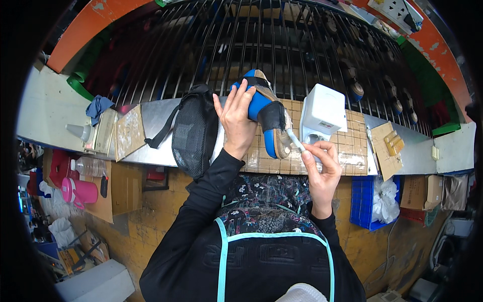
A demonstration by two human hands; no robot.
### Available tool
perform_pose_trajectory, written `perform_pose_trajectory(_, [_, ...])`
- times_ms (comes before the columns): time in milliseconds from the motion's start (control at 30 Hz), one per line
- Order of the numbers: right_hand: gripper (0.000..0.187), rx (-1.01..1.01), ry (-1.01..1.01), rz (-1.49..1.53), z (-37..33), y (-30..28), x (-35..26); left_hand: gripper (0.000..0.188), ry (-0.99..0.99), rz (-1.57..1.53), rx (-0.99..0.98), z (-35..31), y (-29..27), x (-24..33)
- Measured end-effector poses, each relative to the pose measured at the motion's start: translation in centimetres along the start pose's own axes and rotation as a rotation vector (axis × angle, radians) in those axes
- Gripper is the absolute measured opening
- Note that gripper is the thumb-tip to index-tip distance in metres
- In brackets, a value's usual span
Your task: The person holds a blue and brown sandal and repeatedly brushes its sole and straps with a small white brush. The person rotates the sandal to access different areas and continues brushing throughout the clip.
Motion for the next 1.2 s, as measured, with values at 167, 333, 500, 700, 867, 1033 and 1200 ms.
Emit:
perform_pose_trajectory(167, [0.017,0.047,-0.057,-0.142,0.4,0.0,-0.1,0.061,0.018,0.013,0.019,0.1,0.0,-0.1])
perform_pose_trajectory(333, [0.018,0.070,-0.141,-0.089,0.6,0.3,0.2,0.059,0.007,0.009,-0.004,0.2,0.2,-0.3])
perform_pose_trajectory(500, [0.019,0.034,-0.168,-0.031,0.9,0.2,0.4,0.055,-0.052,-0.046,-0.096,0.3,0.4,0.0])
perform_pose_trajectory(700, [0.018,0.010,-0.244,-0.017,2.1,0.2,0.2,0.037,-0.135,-0.136,-0.289,0.7,-0.3,0.9])
perform_pose_trajectory(867, [0.018,-0.026,-0.285,0.024,3.5,0.5,-0.2,0.035,-0.135,-0.228,-0.401,1.0,-1.2,1.4])
perform_pose_trajectory(1033, [0.017,-0.071,-0.327,0.046,4.7,0.8,-0.9,0.056,-0.242,-0.338,-0.544,1.3,-2.0,1.8])
perform_pose_trajectory(1200, [0.018,-0.119,-0.360,0.047,5.8,1.1,-1.2,0.075,-0.353,-0.325,-0.892,1.1,-2.6,1.6])
Point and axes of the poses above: each hand's wrist, its own z-axis towards the middle knuckle, its own y-axis out of the palm, x = y × z, the point moved 3 cm from there along z, towards the middle knuckle, and after that the axes turned 1 degree about z, right-handed, at the moved point
